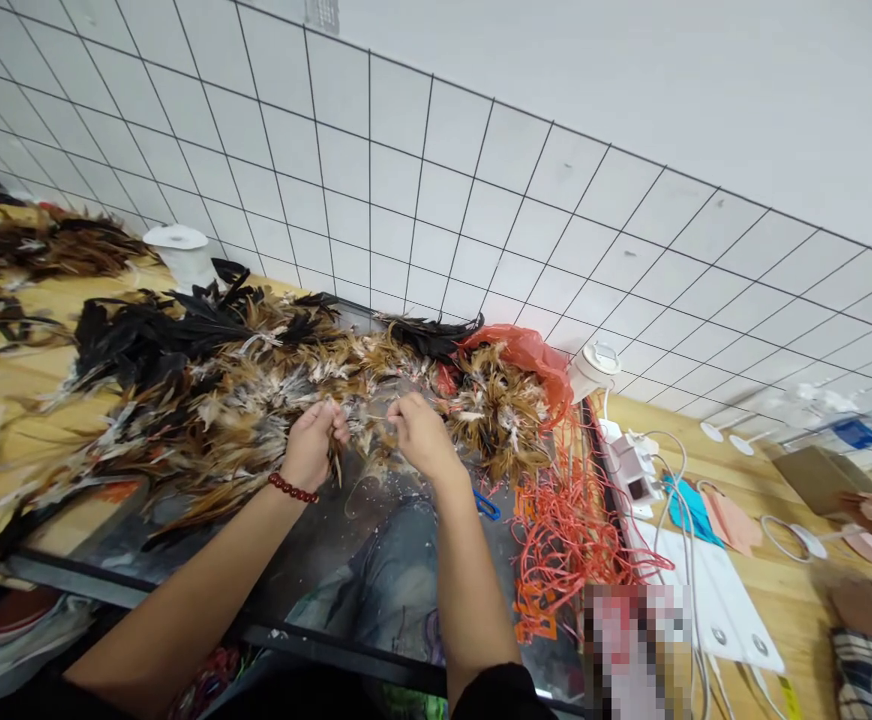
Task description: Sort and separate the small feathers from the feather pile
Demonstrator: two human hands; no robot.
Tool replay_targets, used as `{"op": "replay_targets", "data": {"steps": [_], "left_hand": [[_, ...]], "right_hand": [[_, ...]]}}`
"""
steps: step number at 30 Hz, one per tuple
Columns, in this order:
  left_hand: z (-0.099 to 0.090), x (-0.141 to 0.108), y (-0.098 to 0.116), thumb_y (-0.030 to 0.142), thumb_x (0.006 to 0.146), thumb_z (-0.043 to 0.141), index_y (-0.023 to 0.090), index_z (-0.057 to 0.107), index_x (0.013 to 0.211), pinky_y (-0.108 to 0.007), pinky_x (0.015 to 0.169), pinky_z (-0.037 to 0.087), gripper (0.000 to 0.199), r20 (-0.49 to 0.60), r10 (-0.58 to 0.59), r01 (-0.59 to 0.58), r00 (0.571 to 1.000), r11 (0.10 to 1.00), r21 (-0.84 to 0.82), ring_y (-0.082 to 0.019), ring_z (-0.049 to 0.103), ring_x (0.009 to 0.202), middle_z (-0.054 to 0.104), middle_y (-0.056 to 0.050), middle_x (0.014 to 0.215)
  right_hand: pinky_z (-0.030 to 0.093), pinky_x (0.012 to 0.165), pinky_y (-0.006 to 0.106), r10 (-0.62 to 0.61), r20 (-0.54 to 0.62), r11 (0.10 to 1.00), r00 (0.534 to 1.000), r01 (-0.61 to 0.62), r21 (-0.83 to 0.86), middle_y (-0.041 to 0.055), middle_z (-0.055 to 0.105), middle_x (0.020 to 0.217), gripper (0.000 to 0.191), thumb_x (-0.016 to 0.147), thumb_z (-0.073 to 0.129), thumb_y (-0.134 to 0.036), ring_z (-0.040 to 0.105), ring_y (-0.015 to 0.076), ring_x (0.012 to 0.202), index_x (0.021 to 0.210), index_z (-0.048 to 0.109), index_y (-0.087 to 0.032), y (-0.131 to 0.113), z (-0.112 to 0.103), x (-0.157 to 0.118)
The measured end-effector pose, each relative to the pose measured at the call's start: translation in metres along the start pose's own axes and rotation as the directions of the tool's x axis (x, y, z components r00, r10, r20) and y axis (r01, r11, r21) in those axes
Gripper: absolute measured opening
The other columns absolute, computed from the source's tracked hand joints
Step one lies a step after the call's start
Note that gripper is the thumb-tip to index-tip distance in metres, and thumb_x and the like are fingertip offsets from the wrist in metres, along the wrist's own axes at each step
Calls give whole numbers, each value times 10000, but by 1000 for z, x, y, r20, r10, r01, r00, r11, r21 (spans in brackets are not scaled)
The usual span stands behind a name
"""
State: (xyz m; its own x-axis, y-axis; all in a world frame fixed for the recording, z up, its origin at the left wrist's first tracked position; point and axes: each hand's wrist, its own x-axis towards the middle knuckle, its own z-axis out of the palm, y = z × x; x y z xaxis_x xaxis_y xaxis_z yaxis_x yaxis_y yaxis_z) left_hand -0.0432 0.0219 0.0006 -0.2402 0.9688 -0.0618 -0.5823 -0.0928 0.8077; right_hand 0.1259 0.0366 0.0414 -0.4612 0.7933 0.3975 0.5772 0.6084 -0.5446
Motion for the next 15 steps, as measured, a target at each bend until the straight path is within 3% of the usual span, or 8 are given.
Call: {"op": "replay_targets", "data": {"steps": [2, 4, 8, 12, 15], "left_hand": [[3, -5, -2, 324, 732, 678, 144, 546, 687, -190, 473, 410, 228, 100, -121, 115, 988, 991, 60, -67, 483, 480, 554, 20, 595], [5, -9, -3, 296, 703, 706, 133, 571, 697, -223, 543, 473, 212, 176, -223, 213, 959, 974, 73, -100, 561, 556, 616, -15, 660], [7, -12, -2, 198, 665, 734, 135, 593, 749, -237, 565, 504, 176, 214, -338, 359, 916, 931, -64, -114, 584, 569, 624, 0, 658], [4, -8, 3, 180, 733, 680, 144, 577, 748, -221, 483, 478, 111, 196, -361, 395, 912, 900, -181, -111, 569, 534, 603, 6, 651], [3, -6, 6, 165, 753, 666, 146, 539, 690, -243, 571, 524, 143, 234, -319, 375, 918, 890, -258, -121, 590, 609, 548, 20, 621]], "right_hand": [[421, 804, 273, -60, -135, 996, 989, 69, 64, 53, 549, 859, 144, 864, 437, -136, 520, 158, 858, 844, 575, -171, -2, -5, 1], [425, 814, 273, -114, -181, 988, 977, 130, 84, 58, 530, 902, 154, 869, 447, -145, 519, 154, 880, 854, 598, -176, -7, -3, 1], [409, 879, 318, -193, -104, 981, 976, 193, -15, 72, 508, 1067, 174, 836, 506, -135, 505, 173, 981, 863, 661, -208, -13, 11, 0], [380, 965, 380, -233, -20, 972, 972, 232, -22, 63, 485, 1241, 141, 818, 556, -160, 478, 207, 1107, 814, 680, -226, -10, 14, -1], [402, 971, 381, -173, -117, 980, 978, 183, 78, 82, 392, 1383, 139, 781, 632, -225, 491, 213, 1114, 914, 671, -219, -3, 13, -1]]}}
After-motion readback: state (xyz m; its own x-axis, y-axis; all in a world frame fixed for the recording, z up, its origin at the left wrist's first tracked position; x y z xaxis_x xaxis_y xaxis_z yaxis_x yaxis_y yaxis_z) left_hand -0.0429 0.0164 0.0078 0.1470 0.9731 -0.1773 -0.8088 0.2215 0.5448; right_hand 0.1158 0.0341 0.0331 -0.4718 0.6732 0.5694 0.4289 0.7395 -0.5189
